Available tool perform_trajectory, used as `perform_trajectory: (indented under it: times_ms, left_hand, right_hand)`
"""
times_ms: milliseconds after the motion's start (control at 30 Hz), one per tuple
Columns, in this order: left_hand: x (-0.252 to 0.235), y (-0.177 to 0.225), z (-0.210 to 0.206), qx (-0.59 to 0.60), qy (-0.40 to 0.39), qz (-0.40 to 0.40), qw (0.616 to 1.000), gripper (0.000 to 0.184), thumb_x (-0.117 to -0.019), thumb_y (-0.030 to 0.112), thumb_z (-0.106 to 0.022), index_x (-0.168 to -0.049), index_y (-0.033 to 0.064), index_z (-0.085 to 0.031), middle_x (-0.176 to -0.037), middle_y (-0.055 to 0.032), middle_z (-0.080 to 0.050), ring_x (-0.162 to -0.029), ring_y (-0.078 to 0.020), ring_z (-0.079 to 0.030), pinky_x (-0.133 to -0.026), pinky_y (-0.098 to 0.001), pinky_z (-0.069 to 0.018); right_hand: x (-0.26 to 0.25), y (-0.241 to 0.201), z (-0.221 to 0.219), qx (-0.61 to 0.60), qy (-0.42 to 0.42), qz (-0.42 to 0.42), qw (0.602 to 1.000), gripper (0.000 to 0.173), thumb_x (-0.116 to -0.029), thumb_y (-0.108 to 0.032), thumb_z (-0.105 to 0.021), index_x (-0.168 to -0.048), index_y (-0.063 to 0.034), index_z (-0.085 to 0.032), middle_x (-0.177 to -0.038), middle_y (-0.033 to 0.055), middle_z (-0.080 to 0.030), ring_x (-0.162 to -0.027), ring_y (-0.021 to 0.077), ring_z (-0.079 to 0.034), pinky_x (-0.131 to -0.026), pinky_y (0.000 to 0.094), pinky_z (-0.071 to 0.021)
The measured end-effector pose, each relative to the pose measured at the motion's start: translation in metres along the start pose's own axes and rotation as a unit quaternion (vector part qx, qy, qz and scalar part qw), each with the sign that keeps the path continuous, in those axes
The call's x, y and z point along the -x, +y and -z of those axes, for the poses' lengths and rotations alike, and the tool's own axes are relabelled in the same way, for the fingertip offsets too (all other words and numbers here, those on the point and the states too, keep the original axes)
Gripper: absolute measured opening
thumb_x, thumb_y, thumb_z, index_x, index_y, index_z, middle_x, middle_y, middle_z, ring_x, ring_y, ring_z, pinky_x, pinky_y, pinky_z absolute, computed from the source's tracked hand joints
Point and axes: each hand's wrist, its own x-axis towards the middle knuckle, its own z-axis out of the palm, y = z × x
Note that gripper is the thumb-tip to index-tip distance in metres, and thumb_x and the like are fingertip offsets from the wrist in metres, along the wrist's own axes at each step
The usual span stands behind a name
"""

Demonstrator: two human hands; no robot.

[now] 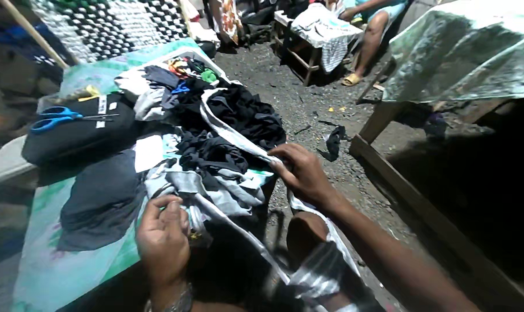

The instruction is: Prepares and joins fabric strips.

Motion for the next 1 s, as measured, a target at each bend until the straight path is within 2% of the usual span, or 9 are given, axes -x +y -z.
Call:
perform_trajectory:
  times_ms: [133,267,367,500,633,700,800,933,1000]
  left_hand:
    - [0.002,-0.006,0.007,-0.015,0.016,-0.013,1.0,0.014,-0.1046,0.015,-0.049,-0.107,0.0081,-0.061,-0.062,0.0079,-0.05,-0.046,-0.0046,-0.047,-0.043,-0.0201,-0.0418]
    - [0.003,-0.004,0.019,-0.017,0.048,-0.02,0.999,0.014,-0.104,0.015,-0.051,-0.107,0.008,-0.062,-0.061,0.0073,-0.05,-0.047,-0.0052,-0.047,-0.044,-0.0211,-0.0415]
    - [0.004,-0.002,0.029,0.003,0.073,-0.028,0.997,0.014,-0.1041,0.015,-0.051,-0.108,0.0073,-0.062,-0.062,0.0075,-0.052,-0.048,-0.0043,-0.049,-0.046,-0.0205,-0.0432]
    - [0.005,-0.003,0.048,0.024,0.103,-0.025,0.994,0.014,-0.1045,0.016,-0.051,-0.107,0.0085,-0.062,-0.061,0.0069,-0.052,-0.047,-0.0047,-0.049,-0.044,-0.0215,-0.044]
    - [0.007,-0.001,0.058,0.079,0.117,-0.006,0.99,0.012,-0.1046,0.015,-0.05,-0.107,0.0093,-0.061,-0.062,0.0064,-0.053,-0.046,-0.0045,-0.05,-0.043,-0.0208,-0.0441]
    - [0.007,-0.001,0.059,0.135,0.116,0.013,0.984,0.013,-0.1049,0.015,-0.05,-0.108,0.0089,-0.061,-0.061,0.0047,-0.051,-0.046,-0.0059,-0.047,-0.043,-0.0217,-0.0427]
    - [0.008,0.002,0.052,0.232,0.095,0.043,0.967,0.014,-0.1072,0.016,-0.047,-0.108,0.0104,-0.061,-0.058,0.0034,-0.044,-0.043,-0.0061,-0.04,-0.04,-0.0207,-0.0381]
    - [0.011,0.01,0.036,0.292,0.037,0.048,0.954,0.016,-0.1074,0.016,-0.046,-0.107,0.0112,-0.062,-0.057,0.0039,-0.041,-0.043,-0.0056,-0.038,-0.041,-0.0203,-0.0365]
    - [0.014,0.015,0.028,0.315,-0.015,0.057,0.947,0.016,-0.1071,0.016,-0.046,-0.107,0.0113,-0.061,-0.057,0.0039,-0.04,-0.043,-0.0055,-0.038,-0.042,-0.0202,-0.037]
  right_hand:
    - [-0.06,0.001,-0.044,0.103,-0.056,-0.023,0.993,0.035,-0.095,-0.035,-0.071,-0.12,-0.0116,-0.07,-0.108,0.0113,-0.071,-0.103,0.0331,-0.066,-0.088,0.0542,-0.055]
    - [-0.071,-0.019,-0.037,0.074,-0.091,-0.075,0.99,0.022,-0.0972,-0.028,-0.069,-0.109,-0.0101,-0.073,-0.096,0.0113,-0.072,-0.091,0.0304,-0.069,-0.083,0.057,-0.0564]
    - [-0.052,-0.057,0.003,-0.054,-0.06,-0.051,0.995,0.018,-0.0998,-0.025,-0.066,-0.108,-0.0109,-0.071,-0.084,0.0039,-0.069,-0.07,0.0159,-0.066,-0.065,0.0406,-0.0578]
    - [0.011,-0.115,0.09,-0.31,-0.082,0.057,0.946,0.02,-0.0979,-0.027,-0.068,-0.115,-0.0171,-0.071,-0.096,-0.0012,-0.072,-0.078,0.0105,-0.069,-0.071,0.0301,-0.0622]
    - [0.071,-0.141,0.146,-0.281,-0.252,0.063,0.924,0.021,-0.0986,-0.03,-0.067,-0.118,-0.0242,-0.072,-0.1,-0.0148,-0.07,-0.084,-0.006,-0.064,-0.073,0.0134,-0.0552]
    - [0.1,-0.136,0.136,-0.174,-0.358,0.01,0.917,0.015,-0.098,-0.027,-0.069,-0.106,-0.0148,-0.073,-0.089,-0.0065,-0.07,-0.076,0.0002,-0.064,-0.069,0.0217,-0.0568]
    - [0.145,-0.118,0.096,-0.04,-0.483,-0.066,0.872,0.016,-0.0971,-0.023,-0.07,-0.104,-0.0086,-0.074,-0.087,0.0067,-0.072,-0.076,0.0187,-0.068,-0.073,0.0464,-0.0587]
    - [0.166,-0.095,0.057,0.079,-0.468,-0.087,0.876,0.019,-0.0933,-0.031,-0.071,-0.105,-0.0154,-0.074,-0.089,0.01,-0.073,-0.08,0.0317,-0.071,-0.071,0.064,-0.0568]
    - [0.152,-0.093,0.051,0.075,-0.419,-0.082,0.901,0.024,-0.0908,-0.031,-0.074,-0.11,-0.0162,-0.073,-0.095,0.0091,-0.073,-0.083,0.0299,-0.072,-0.072,0.0617,-0.0586]
